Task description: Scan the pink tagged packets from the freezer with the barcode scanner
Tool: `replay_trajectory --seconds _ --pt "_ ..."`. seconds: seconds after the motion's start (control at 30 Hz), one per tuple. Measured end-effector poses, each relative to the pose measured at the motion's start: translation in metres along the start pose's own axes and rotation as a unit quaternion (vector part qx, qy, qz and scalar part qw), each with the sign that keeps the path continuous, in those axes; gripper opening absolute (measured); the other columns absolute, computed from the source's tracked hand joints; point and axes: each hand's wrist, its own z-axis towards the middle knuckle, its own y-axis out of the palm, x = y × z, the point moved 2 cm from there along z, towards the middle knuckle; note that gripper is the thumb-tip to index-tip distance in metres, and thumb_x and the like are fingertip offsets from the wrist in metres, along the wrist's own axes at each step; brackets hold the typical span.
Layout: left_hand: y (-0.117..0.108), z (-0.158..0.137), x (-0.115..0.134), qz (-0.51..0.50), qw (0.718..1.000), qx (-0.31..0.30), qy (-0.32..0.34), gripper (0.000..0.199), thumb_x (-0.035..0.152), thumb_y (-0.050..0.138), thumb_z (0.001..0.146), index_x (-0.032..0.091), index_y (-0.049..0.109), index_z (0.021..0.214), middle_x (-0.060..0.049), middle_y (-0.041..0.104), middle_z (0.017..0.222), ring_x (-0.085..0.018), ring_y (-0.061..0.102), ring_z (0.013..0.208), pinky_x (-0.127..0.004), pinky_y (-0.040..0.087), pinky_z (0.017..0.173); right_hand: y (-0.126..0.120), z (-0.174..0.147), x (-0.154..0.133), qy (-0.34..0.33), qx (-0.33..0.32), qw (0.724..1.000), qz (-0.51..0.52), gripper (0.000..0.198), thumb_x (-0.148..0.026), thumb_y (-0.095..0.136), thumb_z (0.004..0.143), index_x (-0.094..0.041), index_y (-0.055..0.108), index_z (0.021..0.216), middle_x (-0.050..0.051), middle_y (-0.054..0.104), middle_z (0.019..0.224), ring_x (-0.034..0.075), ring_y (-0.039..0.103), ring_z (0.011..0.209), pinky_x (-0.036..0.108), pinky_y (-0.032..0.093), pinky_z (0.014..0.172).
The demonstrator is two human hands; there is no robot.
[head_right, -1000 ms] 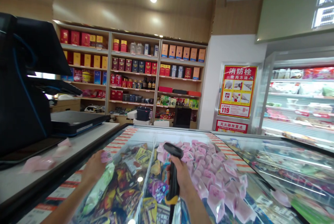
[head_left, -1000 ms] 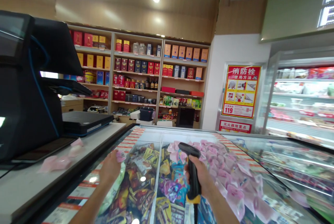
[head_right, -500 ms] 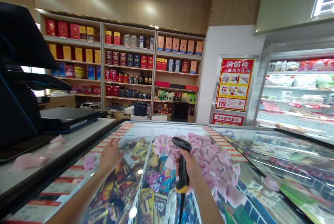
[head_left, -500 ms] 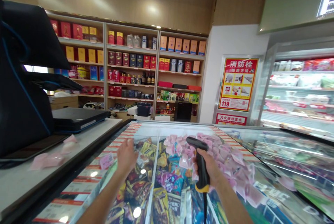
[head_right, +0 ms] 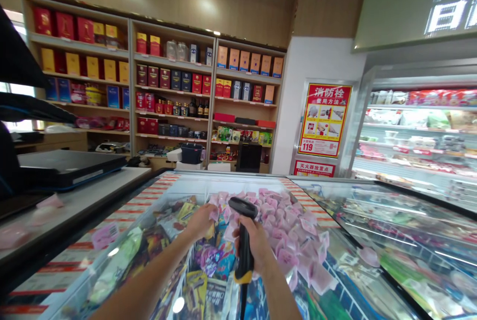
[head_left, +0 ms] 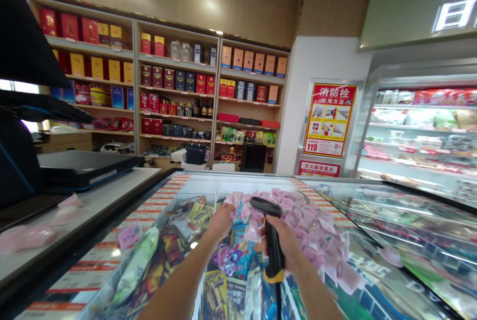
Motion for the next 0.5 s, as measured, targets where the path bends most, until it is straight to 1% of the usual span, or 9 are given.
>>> replay_trajectory --seconds 0.03,0.1,0.17,0.23,0.3,0.37,0.43,0.5 --pt "-0.002 -0.002 -0.006 -0.004 1.000 0.015 -0.022 0.018 0.016 0.047 0.072 0.016 0.053 0.088 -0.003 0.058 0.092 -0.014 0.053 0.086 -0.032 0.038 0.077 0.001 -0.001 0.000 0.013 -0.003 1.000 0.005 0.030 -0.044 0.052 0.065 -0.014 0.049 0.072 -0.003 0.054 0.049 0.008 0.045 0.031 0.020 0.037 0.029" --pt "-0.010 -0.008 -0.020 -0.010 0.996 0.047 -0.072 0.018 0.020 0.045 0.074 0.014 0.050 0.090 -0.004 0.058 0.088 -0.014 0.054 0.081 -0.030 0.039 0.072 0.006 -0.003 0.001 0.041 -0.017 0.999 0.017 0.030 -0.043 0.050 0.066 -0.015 0.050 0.075 -0.002 0.055 0.049 0.008 0.046 0.031 0.019 0.036 0.029" --pt "-0.019 -0.016 -0.036 -0.016 0.991 0.071 -0.115 0.023 0.017 0.046 0.071 0.015 0.046 0.094 -0.004 0.059 0.086 -0.015 0.056 0.079 -0.026 0.039 0.068 0.014 -0.007 0.004 0.059 -0.038 0.997 0.028 0.029 -0.042 0.049 0.067 -0.015 0.050 0.078 -0.002 0.056 0.051 0.008 0.047 0.032 0.019 0.037 0.030" --pt "-0.028 -0.024 -0.048 -0.023 0.986 0.088 -0.141 0.032 0.016 0.046 0.069 0.015 0.041 0.101 -0.006 0.060 0.087 -0.015 0.057 0.080 -0.023 0.039 0.066 0.022 -0.010 0.008 0.074 -0.055 0.995 0.031 0.029 -0.042 0.048 0.068 -0.014 0.051 0.077 -0.001 0.057 0.051 0.008 0.047 0.033 0.019 0.037 0.030" --pt "-0.036 -0.031 -0.057 -0.030 0.982 0.101 -0.157 0.040 0.015 0.047 0.068 0.013 0.037 0.106 -0.008 0.061 0.089 -0.016 0.058 0.082 -0.023 0.039 0.066 0.031 -0.013 0.013 0.096 -0.072 0.993 0.017 0.031 -0.042 0.044 0.070 -0.013 0.052 0.072 0.001 0.056 0.047 0.008 0.046 0.031 0.018 0.037 0.030" --pt "-0.041 -0.036 -0.062 -0.036 0.980 0.111 -0.162 0.042 0.014 0.047 0.066 0.013 0.037 0.107 -0.008 0.061 0.091 -0.017 0.058 0.082 -0.023 0.040 0.067 0.038 -0.016 0.017 0.116 -0.088 0.989 -0.006 0.035 -0.043 0.040 0.072 -0.012 0.052 0.065 0.001 0.053 0.040 0.008 0.045 0.029 0.018 0.035 0.029" --pt "-0.043 -0.039 -0.065 -0.041 0.980 0.118 -0.158 0.038 0.013 0.048 0.065 0.014 0.041 0.103 -0.007 0.061 0.092 -0.016 0.058 0.082 -0.023 0.040 0.068 0.042 -0.018 0.020 0.127 -0.100 0.987 -0.022 0.037 -0.044 0.037 0.072 -0.011 0.051 0.061 0.002 0.051 0.036 0.008 0.044 0.027 0.017 0.034 0.028" --pt "-0.045 -0.042 -0.066 -0.043 0.980 0.124 -0.149 0.032 0.012 0.047 0.065 0.016 0.045 0.096 -0.005 0.062 0.090 -0.015 0.058 0.081 -0.022 0.040 0.069 0.045 -0.020 0.022 0.127 -0.106 0.986 -0.027 0.037 -0.044 0.037 0.072 -0.012 0.051 0.059 0.002 0.051 0.035 0.008 0.044 0.027 0.017 0.034 0.028"
